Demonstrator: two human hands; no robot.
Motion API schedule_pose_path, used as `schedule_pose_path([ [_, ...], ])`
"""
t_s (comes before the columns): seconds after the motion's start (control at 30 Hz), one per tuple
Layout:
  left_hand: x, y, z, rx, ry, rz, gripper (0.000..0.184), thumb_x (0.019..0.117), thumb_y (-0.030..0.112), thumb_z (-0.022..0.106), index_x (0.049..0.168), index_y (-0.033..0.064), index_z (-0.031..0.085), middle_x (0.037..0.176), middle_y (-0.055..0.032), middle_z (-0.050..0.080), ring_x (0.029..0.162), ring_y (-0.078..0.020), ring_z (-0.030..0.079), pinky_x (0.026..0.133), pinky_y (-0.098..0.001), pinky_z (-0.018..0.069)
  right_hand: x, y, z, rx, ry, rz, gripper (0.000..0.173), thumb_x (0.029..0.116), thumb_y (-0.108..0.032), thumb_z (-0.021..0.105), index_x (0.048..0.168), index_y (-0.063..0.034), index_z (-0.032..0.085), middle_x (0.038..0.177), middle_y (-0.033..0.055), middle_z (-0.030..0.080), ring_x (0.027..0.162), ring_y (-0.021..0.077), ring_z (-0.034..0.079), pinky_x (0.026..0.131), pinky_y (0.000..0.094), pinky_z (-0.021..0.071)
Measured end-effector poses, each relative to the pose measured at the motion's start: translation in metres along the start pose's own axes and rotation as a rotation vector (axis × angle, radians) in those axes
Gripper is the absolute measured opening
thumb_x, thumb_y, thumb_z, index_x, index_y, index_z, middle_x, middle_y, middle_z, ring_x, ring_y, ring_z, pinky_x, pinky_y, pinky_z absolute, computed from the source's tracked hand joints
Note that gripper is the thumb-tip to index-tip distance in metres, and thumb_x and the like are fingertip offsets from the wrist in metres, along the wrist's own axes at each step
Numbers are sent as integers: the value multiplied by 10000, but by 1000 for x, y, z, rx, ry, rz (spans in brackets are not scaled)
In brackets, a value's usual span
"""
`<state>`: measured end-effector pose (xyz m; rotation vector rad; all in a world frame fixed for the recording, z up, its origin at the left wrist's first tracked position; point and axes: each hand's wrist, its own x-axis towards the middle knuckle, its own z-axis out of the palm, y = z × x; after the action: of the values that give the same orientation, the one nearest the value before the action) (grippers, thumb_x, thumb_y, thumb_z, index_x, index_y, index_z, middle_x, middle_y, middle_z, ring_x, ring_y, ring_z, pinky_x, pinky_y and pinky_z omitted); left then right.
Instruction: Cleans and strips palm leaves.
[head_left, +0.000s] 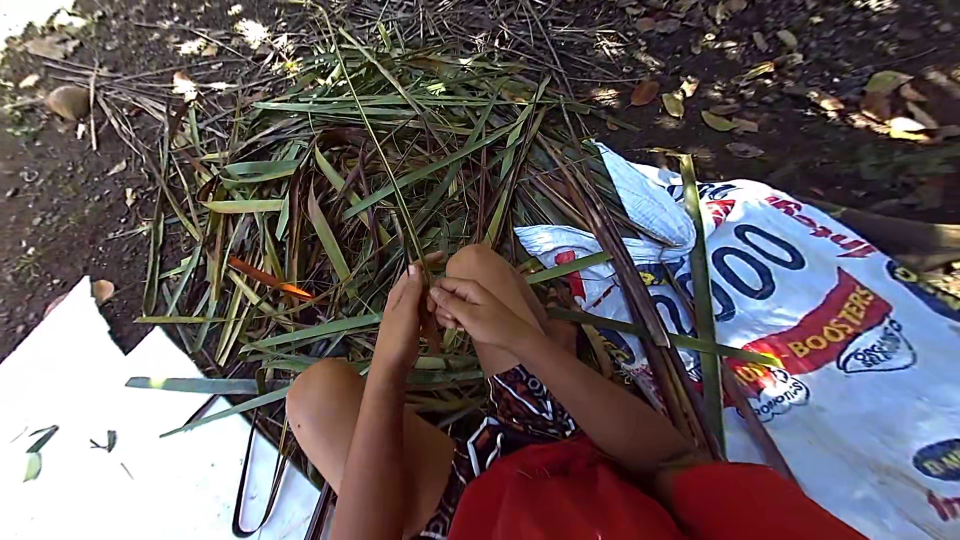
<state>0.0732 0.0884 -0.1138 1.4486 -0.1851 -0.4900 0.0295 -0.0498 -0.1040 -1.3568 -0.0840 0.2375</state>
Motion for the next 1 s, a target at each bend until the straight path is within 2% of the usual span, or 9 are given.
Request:
schedule_pose_path([
  [0.07, 1, -2, -10, 61, -27, 95, 646, 1056, 598, 144, 1231, 150, 575, 767, 118, 578, 634, 15, 542, 618, -158, 485, 0, 2, -6, 149, -44, -30, 320, 1088, -119, 282, 852, -97, 497, 620, -107, 388, 526, -45, 373, 525, 112, 330],
  [0.17, -3, -3, -20, 177, -75, 227, 500, 1039, 651, 301, 951, 203, 507, 680, 146, 474, 564, 44, 436, 531, -123, 385, -1, 3, -13, 220, -91, -107, 347, 1076, -143, 256, 805, -141, 473, 620, -121, 394, 513, -57, 360, 505, 100, 314],
  [0.33, -14, -1, -18, 469, -177, 364, 457, 1037, 480, 499, 1103, 35, 580, 716, 165, 513, 613, 114, 446, 586, -95, 397, -9, -5, -17, 79, -123, -203, 303, 1047, -110, 297, 812, -143, 486, 636, -149, 384, 543, -88, 345, 521, 93, 297],
  [0.53, -8, 9, -31, 454, -481, 455, 510, 1071, 556, 375, 762, 169, 496, 603, 148, 372, 551, 118, 360, 525, -82, 298, -20, -1, -23, -169, -192, -366, 300, 1015, -87, 336, 768, -78, 506, 646, -136, 375, 578, -106, 332, 546, 92, 276],
  [0.63, -8, 7, -33, 612, -344, 592, 543, 1059, 519, 451, 774, 75, 578, 602, 79, 465, 566, 83, 444, 545, -103, 375, -24, -1, -24, -277, -152, -407, 308, 1019, -95, 356, 773, -30, 528, 634, -102, 375, 572, -90, 345, 550, 93, 296],
  [0.73, -3, 8, -44, 742, 15, 676, 592, 1054, 533, 441, 796, 20, 583, 570, 34, 440, 503, 25, 411, 499, -157, 374, -37, -3, -15, -191, -183, -367, 319, 1038, -148, 342, 760, -80, 482, 631, -118, 350, 568, -87, 330, 547, 106, 279],
  [0.8, -2, 10, -55, 675, 98, 603, 536, 1048, 573, 427, 806, 107, 536, 572, 95, 405, 483, 53, 393, 476, -133, 359, -47, 0, -8, -112, -247, -366, 326, 1051, -148, 335, 766, -69, 473, 638, -106, 347, 581, -76, 328, 557, 116, 276],
  [0.9, -12, 7, -43, 354, -211, 406, 361, 1026, 552, 497, 836, 260, 593, 649, 183, 540, 568, 89, 516, 540, -108, 449, -43, 9, -11, 57, -284, -314, 295, 1045, -172, 342, 781, -160, 472, 643, -173, 340, 578, -106, 318, 543, 107, 263],
  [1.0, -24, 5, -18, 66, -624, 227, 208, 1033, 462, 542, 1029, 263, 605, 781, 201, 609, 675, 121, 547, 617, -77, 461, -44, 8, -21, 236, -322, -251, 286, 1044, -217, 376, 793, -228, 513, 631, -230, 360, 567, -132, 331, 522, 93, 261],
])
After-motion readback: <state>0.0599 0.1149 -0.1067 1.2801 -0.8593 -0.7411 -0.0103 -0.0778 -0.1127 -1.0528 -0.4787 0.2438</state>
